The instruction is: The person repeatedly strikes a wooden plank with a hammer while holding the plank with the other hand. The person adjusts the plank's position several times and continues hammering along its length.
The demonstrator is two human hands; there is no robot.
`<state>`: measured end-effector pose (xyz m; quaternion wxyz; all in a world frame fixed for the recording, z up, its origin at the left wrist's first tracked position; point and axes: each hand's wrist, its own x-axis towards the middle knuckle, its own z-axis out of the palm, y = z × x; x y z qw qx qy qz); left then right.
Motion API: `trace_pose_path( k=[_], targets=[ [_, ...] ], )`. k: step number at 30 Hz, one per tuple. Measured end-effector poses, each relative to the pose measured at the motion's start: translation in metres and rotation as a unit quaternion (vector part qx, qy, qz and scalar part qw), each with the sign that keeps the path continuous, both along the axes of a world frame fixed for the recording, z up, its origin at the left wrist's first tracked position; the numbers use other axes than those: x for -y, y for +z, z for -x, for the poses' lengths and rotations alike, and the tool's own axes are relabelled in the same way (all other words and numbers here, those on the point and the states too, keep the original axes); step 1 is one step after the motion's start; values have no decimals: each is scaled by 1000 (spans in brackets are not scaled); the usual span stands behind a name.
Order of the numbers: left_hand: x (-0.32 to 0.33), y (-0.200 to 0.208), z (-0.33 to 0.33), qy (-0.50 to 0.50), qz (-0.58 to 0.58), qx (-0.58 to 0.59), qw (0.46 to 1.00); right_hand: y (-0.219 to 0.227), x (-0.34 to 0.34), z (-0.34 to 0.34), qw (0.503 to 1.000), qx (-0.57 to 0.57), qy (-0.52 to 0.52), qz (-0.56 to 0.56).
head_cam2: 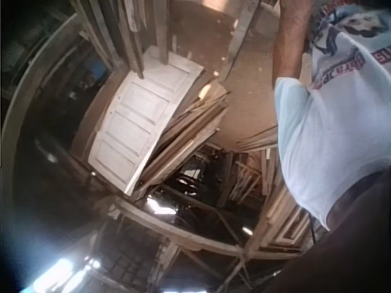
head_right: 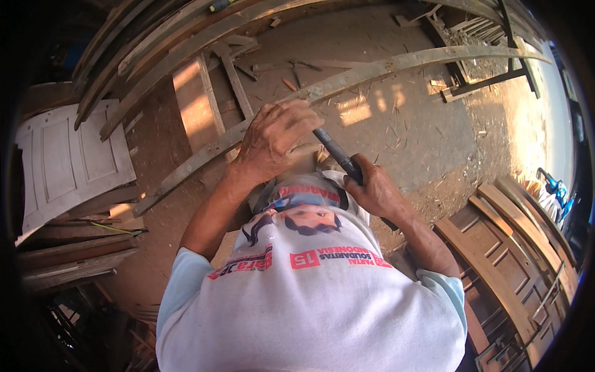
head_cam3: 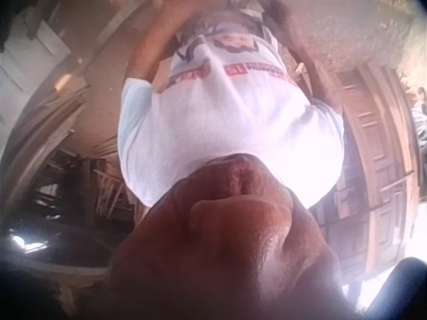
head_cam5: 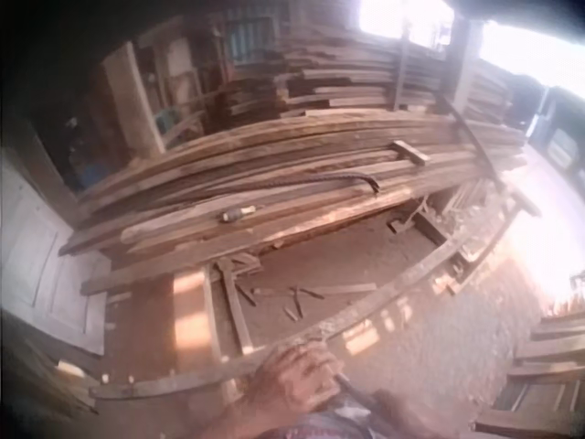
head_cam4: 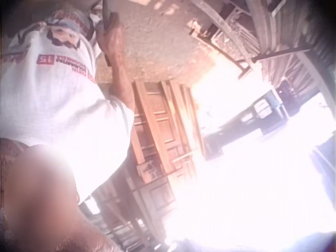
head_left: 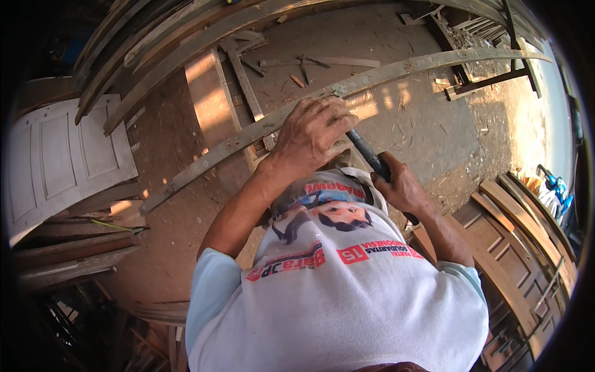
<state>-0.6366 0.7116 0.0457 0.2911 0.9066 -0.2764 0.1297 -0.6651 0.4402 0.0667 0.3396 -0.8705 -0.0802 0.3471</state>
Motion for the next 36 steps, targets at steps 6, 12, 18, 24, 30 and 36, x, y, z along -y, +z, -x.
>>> trace_pose_path(
  k=[6, 12, 18, 24, 30, 36],
  targets=[
    [-54, -74, -1, 227, -117, -133, 958, -11, -7, 1, 945, 94, -247, -193],
    [-58, -105, -10, 237, -125, -290, 919, -35, -14, -9, 906, -8, -317, -280],
    [-55, -102, -10, 239, -134, -297, 915, -72, 1, -10, 836, -165, -410, -326],
    [-59, -110, -6, 243, -128, -275, 921, -58, -8, -12, 847, -250, -345, -317],
    [-58, -105, -10, 244, -135, -306, 910, -64, 0, -23, 793, -150, -451, -381],
    [-57, -107, -7, 248, -129, -293, 914, -56, -20, -3, 911, -141, -292, -255]
  ],
)
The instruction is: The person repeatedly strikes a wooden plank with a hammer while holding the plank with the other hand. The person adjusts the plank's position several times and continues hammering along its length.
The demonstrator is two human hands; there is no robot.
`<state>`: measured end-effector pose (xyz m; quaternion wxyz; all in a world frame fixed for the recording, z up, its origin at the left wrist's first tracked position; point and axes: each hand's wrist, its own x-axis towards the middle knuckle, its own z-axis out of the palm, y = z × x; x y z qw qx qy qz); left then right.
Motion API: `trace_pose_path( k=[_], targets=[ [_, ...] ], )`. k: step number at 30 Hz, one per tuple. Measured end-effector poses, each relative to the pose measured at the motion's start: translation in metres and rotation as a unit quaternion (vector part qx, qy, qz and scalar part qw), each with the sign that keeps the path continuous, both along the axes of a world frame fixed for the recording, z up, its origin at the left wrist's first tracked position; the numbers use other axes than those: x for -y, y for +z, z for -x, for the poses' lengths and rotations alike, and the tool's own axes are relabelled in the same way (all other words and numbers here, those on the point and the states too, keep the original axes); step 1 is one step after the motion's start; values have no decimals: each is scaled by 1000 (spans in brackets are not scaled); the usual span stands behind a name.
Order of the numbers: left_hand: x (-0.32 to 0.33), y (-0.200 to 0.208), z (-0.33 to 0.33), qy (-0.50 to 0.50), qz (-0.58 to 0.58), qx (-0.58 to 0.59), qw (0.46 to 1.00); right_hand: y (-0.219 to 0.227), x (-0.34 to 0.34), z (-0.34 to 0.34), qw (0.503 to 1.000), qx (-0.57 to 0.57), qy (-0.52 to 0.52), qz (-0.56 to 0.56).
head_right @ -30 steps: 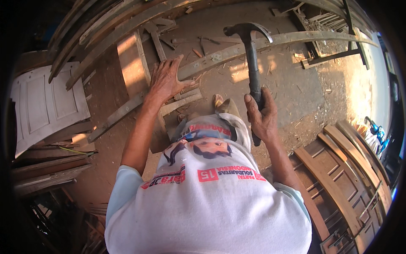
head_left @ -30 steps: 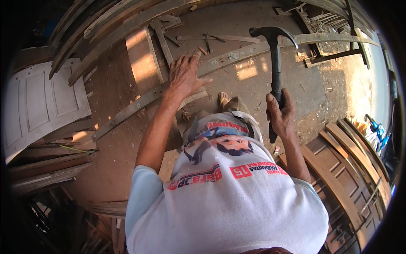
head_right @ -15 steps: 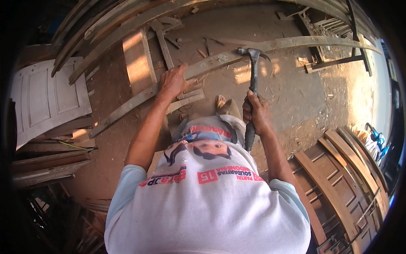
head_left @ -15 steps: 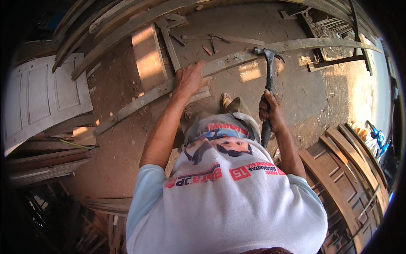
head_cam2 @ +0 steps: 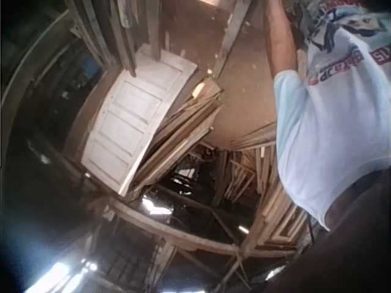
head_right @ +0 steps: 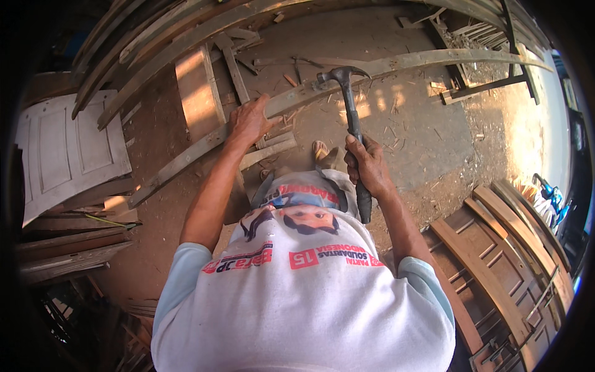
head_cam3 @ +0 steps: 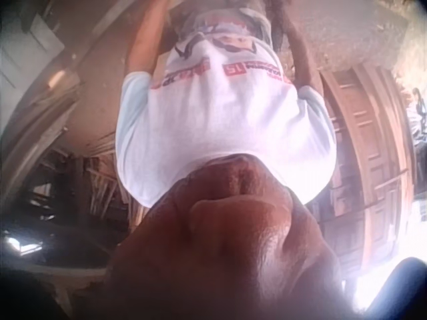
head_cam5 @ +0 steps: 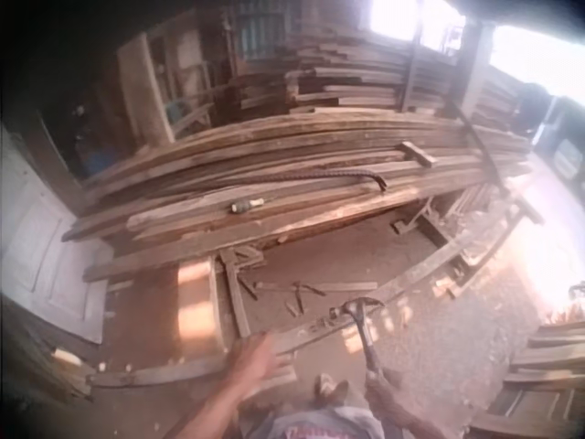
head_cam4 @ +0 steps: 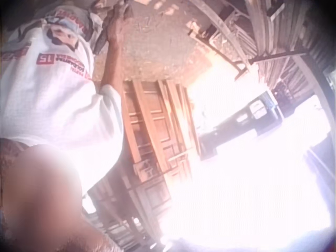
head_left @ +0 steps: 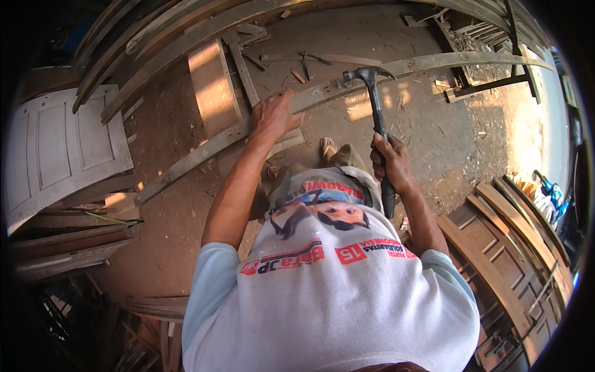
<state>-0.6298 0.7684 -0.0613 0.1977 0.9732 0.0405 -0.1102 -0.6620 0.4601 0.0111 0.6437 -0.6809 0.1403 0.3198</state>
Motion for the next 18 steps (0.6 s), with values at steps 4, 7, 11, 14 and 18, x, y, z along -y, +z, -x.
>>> trace_pose_path(
  k=[4, 7, 11, 14, 18],
  targets=[
    [-3, -5, 1, -6, -9, 11, 1000, 17, -2, -1, 984, 145, 15, 105],
    [-3, -7, 3, -5, -7, 26, 1000, 22, -4, 4, 949, 233, 43, 209],
    [-2, -3, 1, -7, -2, 18, 1000, 12, -3, 2, 902, 259, 146, 314],
    [-2, -1, -3, -6, 0, 16, 1000, 19, -8, 0, 901, 270, 141, 308],
    [-3, 1, 4, -4, -6, 8, 1000, 48, -14, 9, 904, 381, -7, 191]
  ],
)
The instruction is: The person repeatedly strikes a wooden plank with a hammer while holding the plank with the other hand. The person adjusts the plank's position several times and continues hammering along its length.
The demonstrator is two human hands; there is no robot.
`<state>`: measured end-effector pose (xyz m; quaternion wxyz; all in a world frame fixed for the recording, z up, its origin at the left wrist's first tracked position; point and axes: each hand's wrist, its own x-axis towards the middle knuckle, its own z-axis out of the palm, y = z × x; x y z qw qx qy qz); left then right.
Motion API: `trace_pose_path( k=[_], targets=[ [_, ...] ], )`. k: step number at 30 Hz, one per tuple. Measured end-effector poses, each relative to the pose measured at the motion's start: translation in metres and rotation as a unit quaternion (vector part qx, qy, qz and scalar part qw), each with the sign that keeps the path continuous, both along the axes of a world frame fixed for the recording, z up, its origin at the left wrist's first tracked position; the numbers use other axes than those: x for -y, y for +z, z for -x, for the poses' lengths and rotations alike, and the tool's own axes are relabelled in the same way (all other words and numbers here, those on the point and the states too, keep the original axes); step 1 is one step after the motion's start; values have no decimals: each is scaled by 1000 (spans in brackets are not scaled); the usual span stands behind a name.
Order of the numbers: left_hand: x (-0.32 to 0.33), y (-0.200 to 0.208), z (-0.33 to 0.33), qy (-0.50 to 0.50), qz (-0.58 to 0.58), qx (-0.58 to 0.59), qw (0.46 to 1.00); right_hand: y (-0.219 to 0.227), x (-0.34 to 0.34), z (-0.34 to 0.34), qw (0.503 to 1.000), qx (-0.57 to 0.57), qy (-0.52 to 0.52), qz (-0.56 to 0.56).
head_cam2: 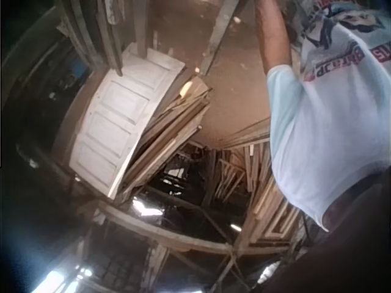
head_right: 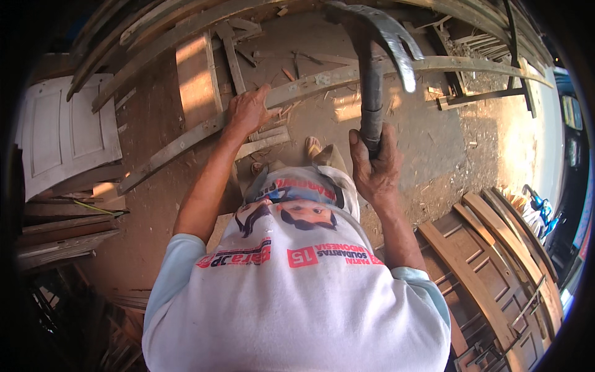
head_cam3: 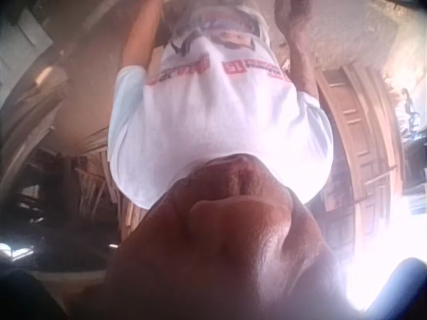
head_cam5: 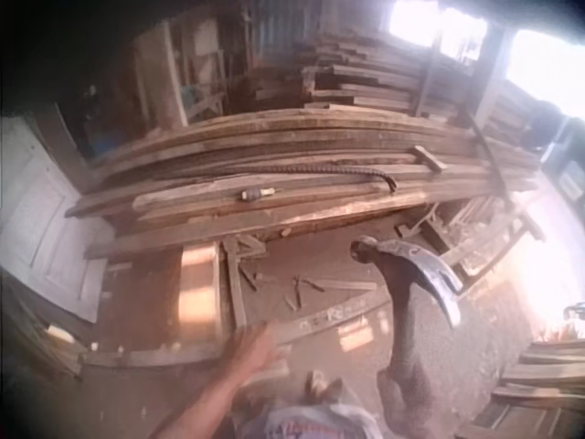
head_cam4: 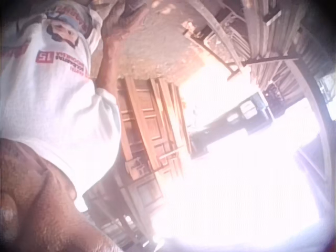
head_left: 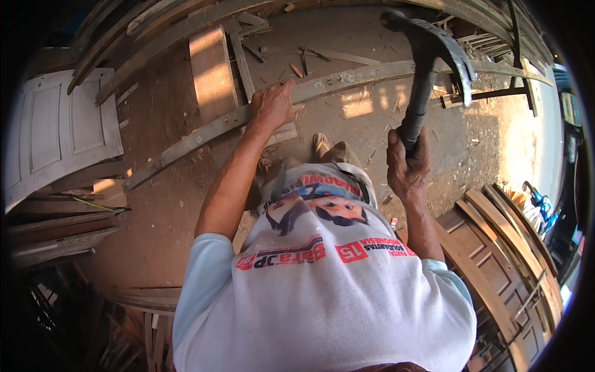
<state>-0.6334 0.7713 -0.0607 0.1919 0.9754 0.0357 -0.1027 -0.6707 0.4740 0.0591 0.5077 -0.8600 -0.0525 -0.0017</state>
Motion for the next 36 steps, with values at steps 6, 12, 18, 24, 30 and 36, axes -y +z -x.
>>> trace_pose_path(
  k=[6, 12, 18, 24, 30, 36],
  targets=[
    [1, -2, -5, -2, -5, 17, 1000, -32, 7, -3, 970, -141, 32, 195],
    [2, -15, 4, -4, -7, 5, 1000, -24, -4, -4, 993, -83, 10, 88],
    [0, -6, -1, 3, 3, 9, 1000, -10, 10, -2, 991, 131, 14, 18],
    [0, -10, -1, 2, -9, 26, 1000, -33, 19, 6, 946, 84, 182, 254],
    [1, -9, -1, 6, 14, 40, 999, -65, 23, 2, 907, 16, 147, 395],
    [-1, -10, 1, 4, -5, 42, 999, -38, 0, 10, 921, 7, 186, 341]
  ],
)
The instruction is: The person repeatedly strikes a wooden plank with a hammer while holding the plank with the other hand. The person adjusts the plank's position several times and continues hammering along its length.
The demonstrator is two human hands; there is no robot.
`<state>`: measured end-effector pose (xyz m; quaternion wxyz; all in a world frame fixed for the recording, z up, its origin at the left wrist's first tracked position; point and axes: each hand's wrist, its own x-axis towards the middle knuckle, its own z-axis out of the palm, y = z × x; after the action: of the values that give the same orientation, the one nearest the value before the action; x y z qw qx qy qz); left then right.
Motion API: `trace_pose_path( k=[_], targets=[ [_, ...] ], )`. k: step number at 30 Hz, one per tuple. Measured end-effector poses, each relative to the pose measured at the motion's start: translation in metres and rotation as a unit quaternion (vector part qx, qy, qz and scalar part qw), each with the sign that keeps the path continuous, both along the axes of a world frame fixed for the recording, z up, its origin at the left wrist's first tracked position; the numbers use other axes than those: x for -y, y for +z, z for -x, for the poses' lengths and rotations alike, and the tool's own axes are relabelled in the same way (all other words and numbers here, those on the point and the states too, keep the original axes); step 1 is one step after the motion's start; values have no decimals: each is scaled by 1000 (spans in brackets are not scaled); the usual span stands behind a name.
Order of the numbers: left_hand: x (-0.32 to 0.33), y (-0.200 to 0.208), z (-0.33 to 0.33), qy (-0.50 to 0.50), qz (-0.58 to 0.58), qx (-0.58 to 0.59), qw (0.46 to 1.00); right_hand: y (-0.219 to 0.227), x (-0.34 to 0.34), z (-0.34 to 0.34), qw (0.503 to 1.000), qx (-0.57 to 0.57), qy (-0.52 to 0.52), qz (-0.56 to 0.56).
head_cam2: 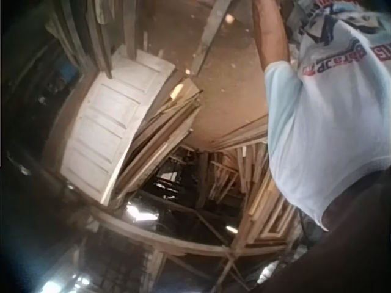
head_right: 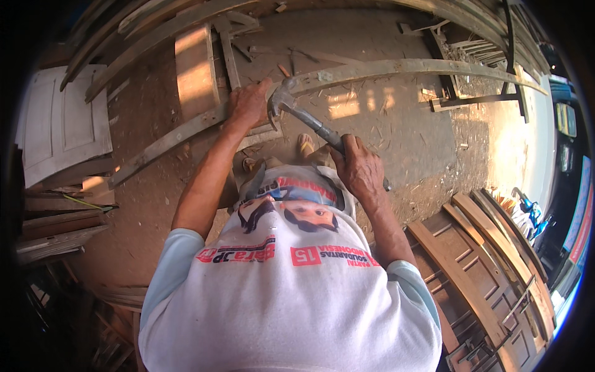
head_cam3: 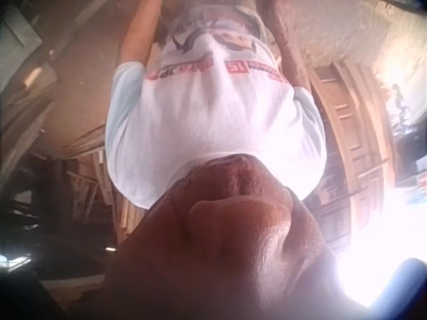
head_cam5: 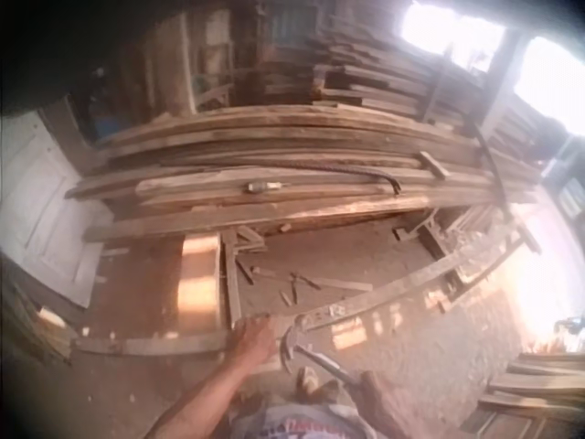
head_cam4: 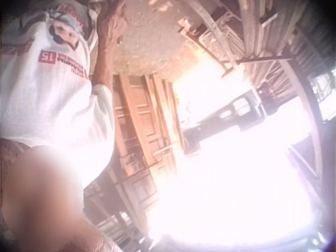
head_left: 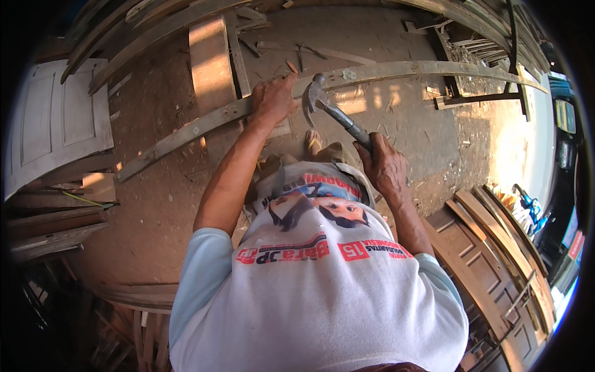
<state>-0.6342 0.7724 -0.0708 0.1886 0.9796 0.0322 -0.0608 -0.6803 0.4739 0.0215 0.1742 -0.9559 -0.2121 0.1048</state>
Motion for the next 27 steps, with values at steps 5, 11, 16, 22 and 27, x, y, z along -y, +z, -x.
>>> trace_pose_path(
  k=[5, 11, 16, 22, 27],
  targets=[
    [4, 5, 1, -3, 2, 4, 1000, -21, 4, -3, 997, -11, -72, 7],
    [0, -14, 1, -4, 15, 31, 999, 31, -12, -5, 971, -53, -144, -182],
    [1, -10, 1, -2, 13, 35, 999, 8, 8, -2, 957, -20, -131, -259],
    [-2, -28, 1, -6, -30, 87, 996, -1, 2, -21, 972, -56, -160, -165],
    [2, -18, 8, -1, -1, 50, 999, 25, 4, -8, 893, 82, -51, -440]
  ],
)
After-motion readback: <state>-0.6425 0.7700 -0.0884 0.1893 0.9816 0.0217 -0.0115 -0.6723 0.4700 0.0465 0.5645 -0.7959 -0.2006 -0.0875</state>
